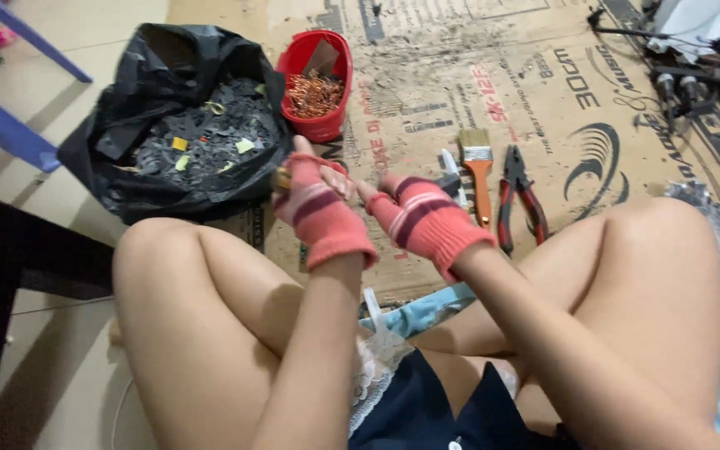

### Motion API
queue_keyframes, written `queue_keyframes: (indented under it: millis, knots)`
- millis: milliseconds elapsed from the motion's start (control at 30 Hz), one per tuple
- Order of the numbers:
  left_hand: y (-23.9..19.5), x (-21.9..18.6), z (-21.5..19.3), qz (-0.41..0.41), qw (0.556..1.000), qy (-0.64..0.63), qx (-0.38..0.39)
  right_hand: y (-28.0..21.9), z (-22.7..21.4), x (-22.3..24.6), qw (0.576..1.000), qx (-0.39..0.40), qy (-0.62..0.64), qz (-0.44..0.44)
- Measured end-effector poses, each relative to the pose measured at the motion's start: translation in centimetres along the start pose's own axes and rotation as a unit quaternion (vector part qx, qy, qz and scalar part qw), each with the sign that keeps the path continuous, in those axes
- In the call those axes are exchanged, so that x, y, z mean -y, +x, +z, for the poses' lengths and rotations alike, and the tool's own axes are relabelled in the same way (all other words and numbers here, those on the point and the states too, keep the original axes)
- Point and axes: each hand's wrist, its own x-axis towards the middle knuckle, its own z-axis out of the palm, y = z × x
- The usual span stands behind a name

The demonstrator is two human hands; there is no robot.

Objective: The person sits on a cardboard sheet and uses a hammer to strike a small electronic component held in their left hand. They repeatedly hit the component to break it apart, then use their hands to separate the pieces and remove copper wire, placing the wire into a red container.

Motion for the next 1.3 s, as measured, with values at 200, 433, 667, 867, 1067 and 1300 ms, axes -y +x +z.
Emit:
queue_keyframes:
  millis: [200, 433, 667, 867, 1067, 1300]
  knots:
    - [-7.2, -1.8, 3.0, 0.095, 0.987, 0.079, -0.104, 5.8, 4.1, -5.3, 0.998, -0.025, -0.001, 0.062]
    - [-2.1, 0.2, -1.5, 0.001, 1.0, 0.002, -0.019, 5.3, 6.5, -7.7, 0.95, -0.081, 0.292, 0.077]
    - [-0.6, 1.5, 0.4, 0.202, 0.937, 0.282, -0.033, 4.6, 8.0, -9.4, 0.855, -0.11, 0.5, 0.083]
    - [0.4, 1.7, 1.8, 0.055, 0.759, 0.649, 0.001, 3.4, 7.2, -11.4, 0.827, -0.068, 0.546, 0.115]
    - [3.5, 2.7, 2.0, 0.096, 0.514, 0.852, 0.015, 2.5, 7.1, -11.1, 0.786, -0.157, 0.586, 0.114]
    - [-5.1, 4.0, -1.7, -0.066, 0.464, 0.861, 0.199, 4.0, 7.7, -12.3, 0.819, -0.183, 0.528, 0.131]
